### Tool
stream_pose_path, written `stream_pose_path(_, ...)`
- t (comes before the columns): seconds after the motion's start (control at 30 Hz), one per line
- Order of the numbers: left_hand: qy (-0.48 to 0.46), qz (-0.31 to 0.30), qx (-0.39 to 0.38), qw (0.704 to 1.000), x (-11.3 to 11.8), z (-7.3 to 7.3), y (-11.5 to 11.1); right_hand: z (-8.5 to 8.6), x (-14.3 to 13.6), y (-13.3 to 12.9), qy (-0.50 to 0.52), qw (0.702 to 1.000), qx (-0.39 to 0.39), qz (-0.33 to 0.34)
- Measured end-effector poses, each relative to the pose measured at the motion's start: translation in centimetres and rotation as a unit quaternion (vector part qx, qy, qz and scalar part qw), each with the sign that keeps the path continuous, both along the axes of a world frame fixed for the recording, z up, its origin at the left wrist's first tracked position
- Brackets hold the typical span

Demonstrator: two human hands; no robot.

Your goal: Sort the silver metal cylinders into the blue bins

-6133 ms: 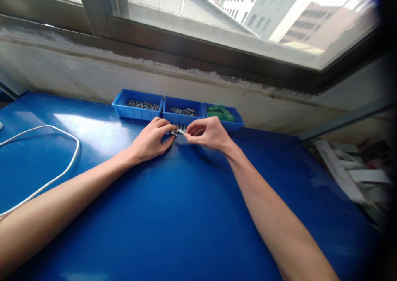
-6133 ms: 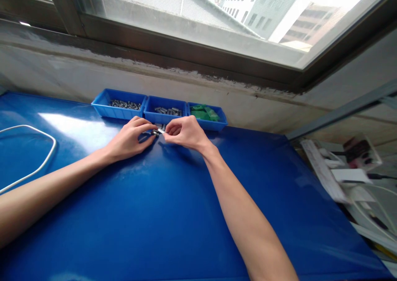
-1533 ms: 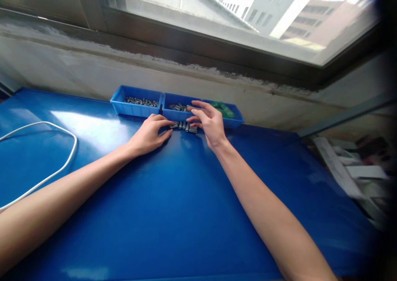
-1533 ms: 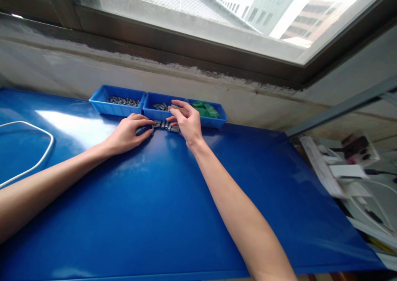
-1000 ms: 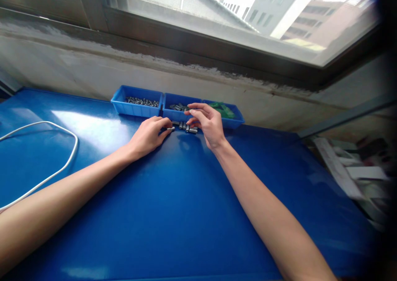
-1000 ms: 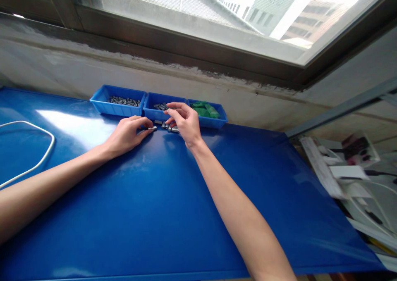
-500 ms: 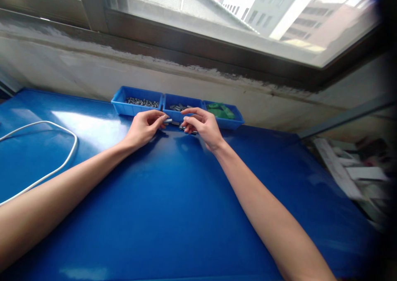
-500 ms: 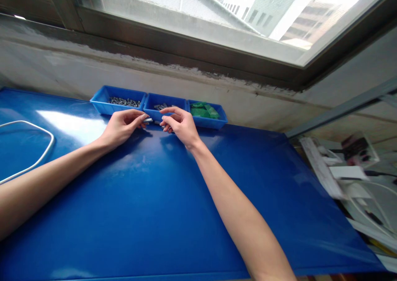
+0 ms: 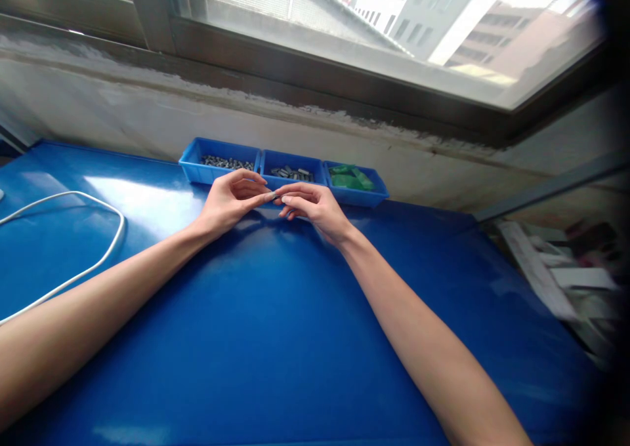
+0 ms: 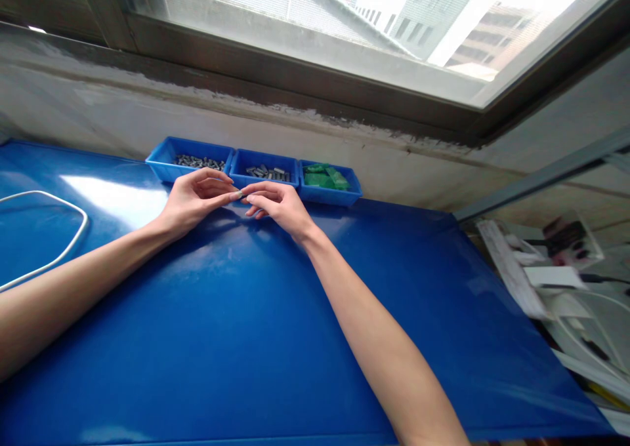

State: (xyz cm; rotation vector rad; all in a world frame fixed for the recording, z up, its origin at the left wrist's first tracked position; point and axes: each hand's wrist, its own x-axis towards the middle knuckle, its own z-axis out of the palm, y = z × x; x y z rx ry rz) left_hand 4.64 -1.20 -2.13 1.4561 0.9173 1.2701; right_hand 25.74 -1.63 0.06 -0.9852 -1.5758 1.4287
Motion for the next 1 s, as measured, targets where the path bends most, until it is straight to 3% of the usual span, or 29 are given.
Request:
stream_pose_path(0.2,0.009,-0.010,0.017,1.000,0.1,-0.1,-0.1,-0.4,-0.2,0.0,0.028,1.000,0.000,0.005)
stream_pose_path(0.37,0.101,0.018,0.088,0.991,0.6,-0.1,-0.4,0.4,0.1,0.2,0.035,0.998,0.006,-0.057)
stream_pose_path(0.53,0.295,0.061,0.201,0.932,0.7,-0.3,-0.6,1.3,0.8,0.7,0.049,0.985,0.015,-0.165)
stream_pose_path(0.67,0.358,0.033,0.262,0.895,0.6,-0.8,-0.4,1.6,1.1,1.0,0.047,0.975,0.021,-0.217)
stream_pose_path(0.8,0.398,0.000,0.298,0.867,0.7,-1.2,-0.2,1.4,1.1,1.1,0.047,0.973,0.012,-0.226)
stream_pose_path(1.0,0.430,-0.004,0.304,0.850,0.8,-1.4,-0.3,1.1,0.9,0.9,0.048,0.978,0.004,-0.205)
